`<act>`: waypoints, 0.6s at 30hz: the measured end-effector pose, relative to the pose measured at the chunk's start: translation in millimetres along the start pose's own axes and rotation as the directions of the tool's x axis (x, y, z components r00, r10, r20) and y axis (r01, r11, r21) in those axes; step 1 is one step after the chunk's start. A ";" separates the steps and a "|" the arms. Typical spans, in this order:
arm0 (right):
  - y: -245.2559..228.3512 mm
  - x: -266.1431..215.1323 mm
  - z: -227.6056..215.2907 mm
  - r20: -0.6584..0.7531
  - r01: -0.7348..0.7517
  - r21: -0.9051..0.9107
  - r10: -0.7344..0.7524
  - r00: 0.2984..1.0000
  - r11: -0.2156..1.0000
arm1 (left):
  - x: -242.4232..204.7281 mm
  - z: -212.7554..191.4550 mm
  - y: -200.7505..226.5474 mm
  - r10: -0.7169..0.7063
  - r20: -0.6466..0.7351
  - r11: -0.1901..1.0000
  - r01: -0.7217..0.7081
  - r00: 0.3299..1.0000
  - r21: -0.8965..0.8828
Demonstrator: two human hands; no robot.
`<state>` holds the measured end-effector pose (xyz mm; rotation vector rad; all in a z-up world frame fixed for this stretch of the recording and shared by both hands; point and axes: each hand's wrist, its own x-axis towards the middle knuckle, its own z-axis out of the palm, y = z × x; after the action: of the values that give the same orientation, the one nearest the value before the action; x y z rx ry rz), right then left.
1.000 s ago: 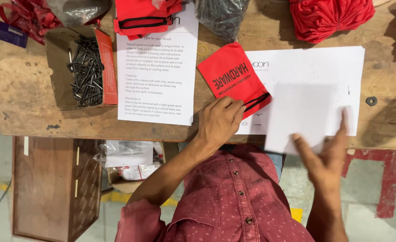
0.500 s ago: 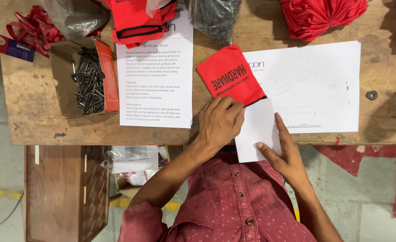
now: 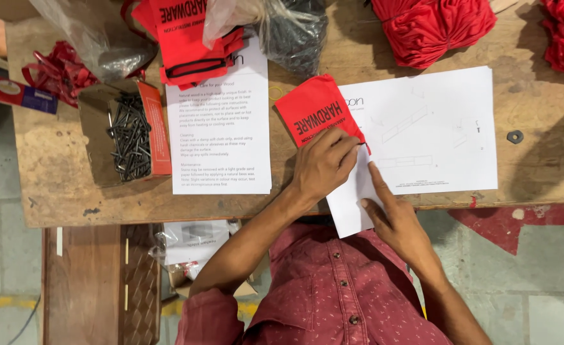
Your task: Organizing furniture assembly instruction sheets and hardware bags on a workbench.
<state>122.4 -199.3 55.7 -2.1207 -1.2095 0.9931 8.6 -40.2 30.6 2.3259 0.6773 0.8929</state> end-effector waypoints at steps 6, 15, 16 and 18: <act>-2.6 2.0 -0.7 -0.029 0.173 0.039 -0.172 0.985 0.984 | -6.5 -6.5 0.0 0.082 -0.036 0.997 -0.082 0.996 -0.006; -6.2 3.3 -0.3 -0.087 -0.060 0.335 0.094 0.992 0.940 | -12.3 -4.9 -8.4 0.113 0.059 0.991 -0.116 0.992 0.068; -6.2 1.9 -0.4 -0.077 -0.124 0.396 0.168 0.983 0.910 | -11.6 -5.3 -8.9 0.097 0.069 0.989 -0.104 0.993 0.105; 16.0 -9.6 3.7 -0.045 -0.142 0.511 0.192 0.980 0.848 | -13.2 -3.6 -11.8 0.089 0.073 0.988 -0.097 0.993 0.119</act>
<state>124.4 -215.1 45.3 -1.8392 -0.6260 1.1245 -5.5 -38.8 19.5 2.5031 0.6156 0.8298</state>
